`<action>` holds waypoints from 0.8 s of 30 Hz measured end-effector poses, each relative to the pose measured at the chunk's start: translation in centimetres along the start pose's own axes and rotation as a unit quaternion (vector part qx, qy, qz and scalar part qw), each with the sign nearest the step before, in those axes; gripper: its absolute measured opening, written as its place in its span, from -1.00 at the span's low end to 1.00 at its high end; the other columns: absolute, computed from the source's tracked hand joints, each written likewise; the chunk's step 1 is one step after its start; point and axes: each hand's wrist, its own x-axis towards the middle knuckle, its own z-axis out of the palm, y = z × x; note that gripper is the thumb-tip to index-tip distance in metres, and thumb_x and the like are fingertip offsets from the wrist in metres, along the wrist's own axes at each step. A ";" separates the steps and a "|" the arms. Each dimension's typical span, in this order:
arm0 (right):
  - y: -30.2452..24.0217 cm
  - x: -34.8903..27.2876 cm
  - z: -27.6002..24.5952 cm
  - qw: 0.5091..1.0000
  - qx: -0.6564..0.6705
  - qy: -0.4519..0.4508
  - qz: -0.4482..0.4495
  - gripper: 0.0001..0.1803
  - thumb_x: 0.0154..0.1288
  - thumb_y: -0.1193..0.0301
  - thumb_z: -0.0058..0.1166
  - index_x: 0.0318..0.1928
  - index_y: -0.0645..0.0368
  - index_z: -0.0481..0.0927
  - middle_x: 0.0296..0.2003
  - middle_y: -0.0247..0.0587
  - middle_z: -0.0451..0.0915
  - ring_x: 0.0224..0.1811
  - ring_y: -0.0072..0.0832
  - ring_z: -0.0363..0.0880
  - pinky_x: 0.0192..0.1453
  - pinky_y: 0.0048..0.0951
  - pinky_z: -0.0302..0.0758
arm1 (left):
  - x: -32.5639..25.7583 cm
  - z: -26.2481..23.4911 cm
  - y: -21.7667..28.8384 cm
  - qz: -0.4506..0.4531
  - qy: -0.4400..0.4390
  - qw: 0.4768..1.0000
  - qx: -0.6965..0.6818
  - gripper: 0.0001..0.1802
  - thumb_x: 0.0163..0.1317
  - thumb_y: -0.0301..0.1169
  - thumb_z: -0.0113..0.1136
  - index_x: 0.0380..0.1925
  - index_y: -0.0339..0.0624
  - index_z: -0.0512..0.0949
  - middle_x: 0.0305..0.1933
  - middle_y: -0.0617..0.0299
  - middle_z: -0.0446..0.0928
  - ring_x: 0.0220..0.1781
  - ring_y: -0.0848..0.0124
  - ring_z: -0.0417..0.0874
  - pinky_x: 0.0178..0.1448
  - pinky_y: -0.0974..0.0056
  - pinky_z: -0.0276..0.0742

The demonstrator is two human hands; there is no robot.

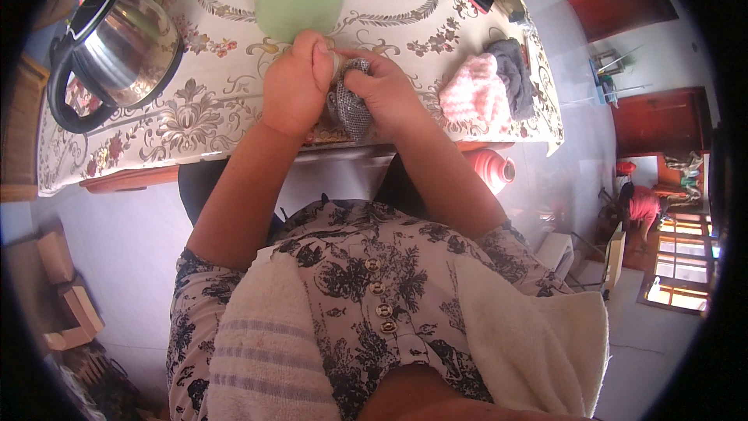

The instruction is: The person cleans a light green thermos by first scrubbing the interior with a metal scouring pad and then wiping the exterior with a pink cloth. The person handles the thermos and the cleaning tools directly on a table covered with a floral tablecloth.

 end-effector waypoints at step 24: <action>0.1 0.1 0.2 0.909 -0.358 -0.005 -0.214 -0.51 0.04 0.49 0.10 0.06 0.26 0.45 -0.23 -0.01 0.59 -0.21 -0.12 0.59 -0.09 -0.28 0.52 | 0.5 -0.4 -0.4 -0.082 0.006 0.988 -0.128 -0.70 0.37 -0.23 -0.17 -0.22 -0.26 0.43 -0.36 -0.22 0.51 -0.26 -0.21 0.52 -0.19 -0.09 0.41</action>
